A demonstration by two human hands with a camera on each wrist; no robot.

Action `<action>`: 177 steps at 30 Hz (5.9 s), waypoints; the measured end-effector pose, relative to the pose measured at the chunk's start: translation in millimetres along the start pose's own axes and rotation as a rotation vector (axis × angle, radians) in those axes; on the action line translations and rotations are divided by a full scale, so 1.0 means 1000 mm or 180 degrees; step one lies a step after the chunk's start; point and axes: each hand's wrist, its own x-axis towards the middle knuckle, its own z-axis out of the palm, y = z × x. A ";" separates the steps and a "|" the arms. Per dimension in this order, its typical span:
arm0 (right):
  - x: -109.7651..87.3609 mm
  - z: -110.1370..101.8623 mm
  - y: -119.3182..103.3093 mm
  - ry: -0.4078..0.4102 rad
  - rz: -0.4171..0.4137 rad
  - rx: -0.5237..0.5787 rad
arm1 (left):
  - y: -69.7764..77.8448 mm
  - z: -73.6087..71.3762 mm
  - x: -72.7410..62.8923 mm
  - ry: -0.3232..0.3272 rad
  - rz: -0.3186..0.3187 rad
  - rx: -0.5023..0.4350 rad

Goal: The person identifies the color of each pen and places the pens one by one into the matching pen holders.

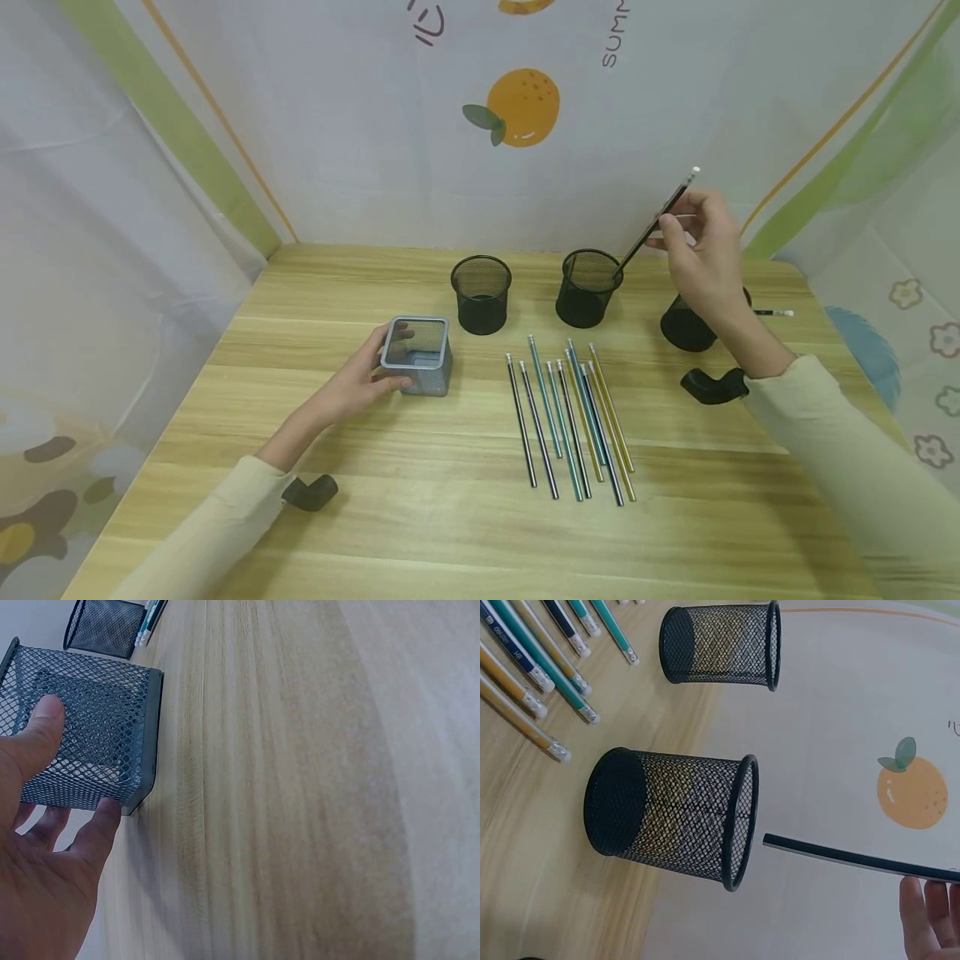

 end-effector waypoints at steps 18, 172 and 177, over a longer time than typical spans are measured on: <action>-0.014 0.013 0.018 -0.0409 0.0129 0.0023 | 0.000 -0.001 0.000 0.0005 0.0020 0.0031; -0.116 0.024 0.052 -0.2269 0.1261 -0.1221 | -0.003 0.000 0.003 0.0001 -0.0024 -0.0059; -0.114 0.027 0.052 -0.2278 0.1275 -0.1239 | -0.003 0.000 0.002 0.0005 -0.0036 -0.0049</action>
